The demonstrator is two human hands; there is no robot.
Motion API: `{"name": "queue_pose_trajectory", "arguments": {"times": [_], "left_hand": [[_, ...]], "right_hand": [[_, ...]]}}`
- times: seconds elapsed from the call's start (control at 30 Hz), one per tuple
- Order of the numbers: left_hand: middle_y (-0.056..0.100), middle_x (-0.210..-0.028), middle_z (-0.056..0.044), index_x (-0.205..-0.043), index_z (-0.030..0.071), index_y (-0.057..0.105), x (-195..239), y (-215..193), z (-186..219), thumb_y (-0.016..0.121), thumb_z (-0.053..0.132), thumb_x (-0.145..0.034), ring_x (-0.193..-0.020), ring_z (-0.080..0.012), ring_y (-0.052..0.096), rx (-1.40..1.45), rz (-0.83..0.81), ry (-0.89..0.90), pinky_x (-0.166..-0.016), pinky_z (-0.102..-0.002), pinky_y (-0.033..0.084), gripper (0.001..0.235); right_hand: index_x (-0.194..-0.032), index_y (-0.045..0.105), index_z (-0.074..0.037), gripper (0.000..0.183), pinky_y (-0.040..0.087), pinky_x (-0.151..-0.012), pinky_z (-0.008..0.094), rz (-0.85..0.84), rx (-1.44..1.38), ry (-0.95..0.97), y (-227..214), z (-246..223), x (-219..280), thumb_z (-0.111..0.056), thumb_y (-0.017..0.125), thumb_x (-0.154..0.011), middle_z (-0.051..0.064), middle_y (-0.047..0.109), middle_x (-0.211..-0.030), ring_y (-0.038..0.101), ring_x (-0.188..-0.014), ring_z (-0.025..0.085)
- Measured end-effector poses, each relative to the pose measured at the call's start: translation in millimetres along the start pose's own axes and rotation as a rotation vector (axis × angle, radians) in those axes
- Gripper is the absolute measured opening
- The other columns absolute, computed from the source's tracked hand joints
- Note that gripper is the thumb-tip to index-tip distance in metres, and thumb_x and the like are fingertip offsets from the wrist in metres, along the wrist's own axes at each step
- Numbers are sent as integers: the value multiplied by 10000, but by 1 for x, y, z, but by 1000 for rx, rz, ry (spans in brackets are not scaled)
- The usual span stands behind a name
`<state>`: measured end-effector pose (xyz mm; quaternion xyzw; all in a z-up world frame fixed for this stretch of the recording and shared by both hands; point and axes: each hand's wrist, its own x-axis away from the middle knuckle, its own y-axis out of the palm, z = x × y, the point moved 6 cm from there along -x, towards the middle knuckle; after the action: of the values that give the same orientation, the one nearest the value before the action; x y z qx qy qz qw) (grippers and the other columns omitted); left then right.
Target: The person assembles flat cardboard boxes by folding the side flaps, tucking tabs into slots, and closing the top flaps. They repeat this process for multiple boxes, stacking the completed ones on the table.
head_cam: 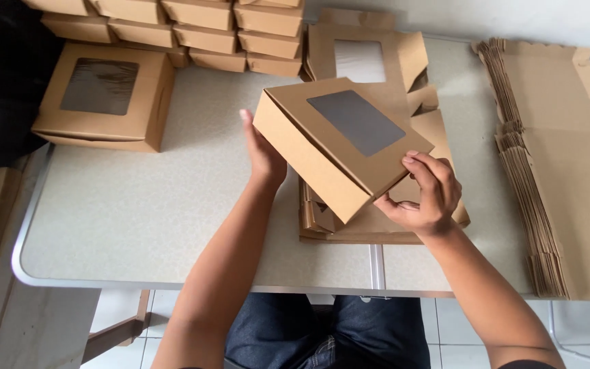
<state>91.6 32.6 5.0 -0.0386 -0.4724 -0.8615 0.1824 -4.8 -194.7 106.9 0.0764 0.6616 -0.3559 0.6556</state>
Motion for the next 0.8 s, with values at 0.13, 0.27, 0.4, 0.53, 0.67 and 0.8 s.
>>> {"name": "queue_pose_trajectory", "arguments": {"times": [0.13,0.27,0.4,0.53,0.67,0.8], "left_hand": [[530,-1436,-181,-1423,70,523,4,-10,12,479,744,-916,-1306,-373,532,-38,-6,46,-1128,-521,374,845],[516,-1306,-146,-1307,83,524,13,-21,12,490,702,-916,-1197,-332,517,-156,-35,71,-1051,-483,365,733],[502,-1177,-112,-1191,95,526,-14,1,8,501,660,-917,-1088,-292,501,-273,-62,96,-973,-445,357,628],[493,-1090,-88,-1113,104,527,-20,4,5,508,632,-917,-1016,-264,490,-355,-74,121,-922,-420,351,564],[479,-960,-54,-997,117,528,-26,3,3,520,591,-917,-907,-224,474,-486,-90,152,-845,-382,342,481],[465,-830,-19,-881,130,530,-26,-6,2,532,550,-917,-798,-183,458,-619,-101,178,-768,-345,332,422]], "right_hand": [[-1095,684,117,421,551,-560,334,10,-67,-52,24,-15,-27,2,757,-696,263,661,-1078,642,-715,273],[-1178,684,55,505,612,-710,385,-72,-159,-218,72,-43,-65,-107,851,-730,254,670,-1187,709,-869,325],[-1261,661,-35,471,613,-831,375,-180,-209,-201,150,-58,-84,-131,801,-821,153,675,-1232,719,-941,275],[-1310,606,-54,476,624,-794,404,-253,-317,-245,238,-64,-78,-80,761,-861,156,635,-1237,717,-925,299],[-1272,574,-88,368,621,-700,360,-216,-204,-341,288,-77,-90,-74,629,-909,84,601,-1180,706,-798,245],[-1190,547,-36,318,666,-682,326,-319,-193,-332,306,-90,-107,120,689,-952,139,542,-1261,698,-877,235]]}}
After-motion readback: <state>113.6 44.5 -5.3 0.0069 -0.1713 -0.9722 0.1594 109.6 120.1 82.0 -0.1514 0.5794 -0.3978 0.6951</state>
